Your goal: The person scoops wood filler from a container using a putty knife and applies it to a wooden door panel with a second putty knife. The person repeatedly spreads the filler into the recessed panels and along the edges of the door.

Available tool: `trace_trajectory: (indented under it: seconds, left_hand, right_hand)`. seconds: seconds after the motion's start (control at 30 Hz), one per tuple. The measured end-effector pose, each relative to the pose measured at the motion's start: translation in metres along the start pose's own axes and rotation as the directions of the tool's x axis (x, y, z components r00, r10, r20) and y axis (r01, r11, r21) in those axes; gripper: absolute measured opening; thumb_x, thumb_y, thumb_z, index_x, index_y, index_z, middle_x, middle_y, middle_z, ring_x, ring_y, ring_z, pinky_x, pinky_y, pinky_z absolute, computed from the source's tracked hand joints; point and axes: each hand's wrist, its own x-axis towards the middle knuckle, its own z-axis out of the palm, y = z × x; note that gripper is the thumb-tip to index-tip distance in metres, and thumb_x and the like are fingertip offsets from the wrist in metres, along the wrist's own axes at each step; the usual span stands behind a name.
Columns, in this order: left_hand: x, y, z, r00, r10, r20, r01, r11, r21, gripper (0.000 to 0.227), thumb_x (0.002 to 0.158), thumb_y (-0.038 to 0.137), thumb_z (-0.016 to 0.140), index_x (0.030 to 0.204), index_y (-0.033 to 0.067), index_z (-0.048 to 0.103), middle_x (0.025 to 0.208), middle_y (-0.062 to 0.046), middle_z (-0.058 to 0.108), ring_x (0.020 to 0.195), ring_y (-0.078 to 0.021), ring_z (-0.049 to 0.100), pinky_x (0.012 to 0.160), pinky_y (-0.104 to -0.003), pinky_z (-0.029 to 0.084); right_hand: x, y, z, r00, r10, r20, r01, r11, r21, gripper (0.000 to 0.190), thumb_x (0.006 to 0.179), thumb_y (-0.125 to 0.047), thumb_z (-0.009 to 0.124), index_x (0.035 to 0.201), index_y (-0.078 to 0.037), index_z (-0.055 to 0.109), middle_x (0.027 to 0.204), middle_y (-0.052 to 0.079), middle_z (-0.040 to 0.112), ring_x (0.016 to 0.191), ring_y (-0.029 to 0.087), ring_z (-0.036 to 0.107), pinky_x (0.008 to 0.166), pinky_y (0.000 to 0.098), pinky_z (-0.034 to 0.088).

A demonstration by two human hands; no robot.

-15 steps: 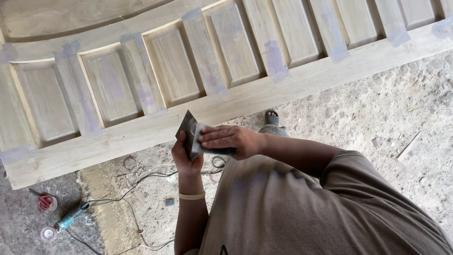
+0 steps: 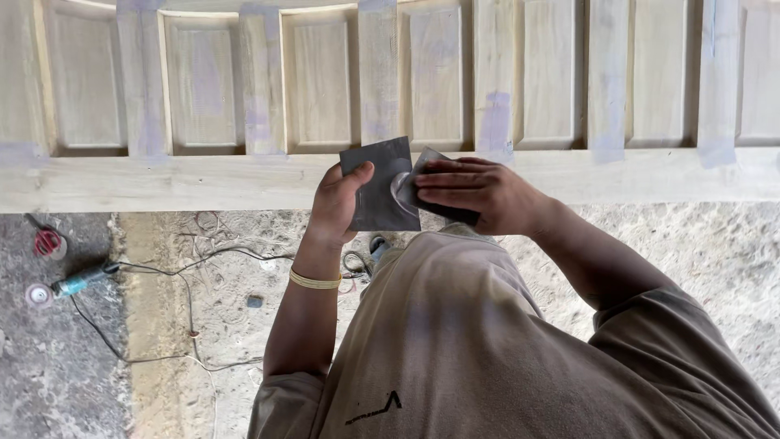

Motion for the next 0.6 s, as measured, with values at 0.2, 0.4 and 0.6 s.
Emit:
trace_trajectory:
  seconds: [0.2, 0.4, 0.6]
  left_hand:
    - [0.012, 0.002, 0.024, 0.994, 0.068, -0.087, -0.087, 0.967, -0.239, 0.039, 0.099, 0.013, 0.062, 0.131, -0.0076, 0.059, 0.120, -0.018, 0.071, 0.107, -0.0285, 0.072, 0.098, -0.038, 0.060]
    - [-0.018, -0.018, 0.027, 0.950, 0.183, -0.254, -0.253, 0.926, -0.280, 0.046, 0.103, 0.017, 0.058, 0.140, -0.0096, 0.054, 0.129, -0.020, 0.068, 0.118, -0.0300, 0.069, 0.107, -0.042, 0.055]
    - [-0.058, -0.064, 0.024, 0.832, 0.181, -0.525, -0.371, 0.885, -0.282, 0.043, 0.107, 0.018, 0.051, 0.140, -0.0098, 0.053, 0.132, -0.019, 0.067, 0.122, -0.0303, 0.066, 0.109, -0.042, 0.051]
  right_hand:
    - [-0.043, 0.092, -0.027, 0.969, 0.079, 0.233, -0.098, 0.993, 0.072, 0.034, 0.095, -0.008, 0.069, 0.127, -0.019, 0.071, 0.137, -0.003, 0.068, 0.134, 0.021, 0.063, 0.110, 0.0385, 0.053]
    - [-0.117, 0.254, -0.013, 0.717, 0.573, 0.398, -0.493, 0.820, -0.291, 0.060, 0.086, 0.002, 0.069, 0.140, -0.025, 0.063, 0.145, -0.005, 0.064, 0.134, 0.020, 0.061, 0.106, 0.0385, 0.056]
    - [-0.155, 0.329, 0.028, 0.682, 0.385, 0.622, -0.096, 0.890, -0.446, 0.076, 0.078, -0.007, 0.077, 0.146, -0.031, 0.054, 0.159, -0.014, 0.043, 0.152, 0.017, 0.032, 0.125, 0.0393, 0.030]
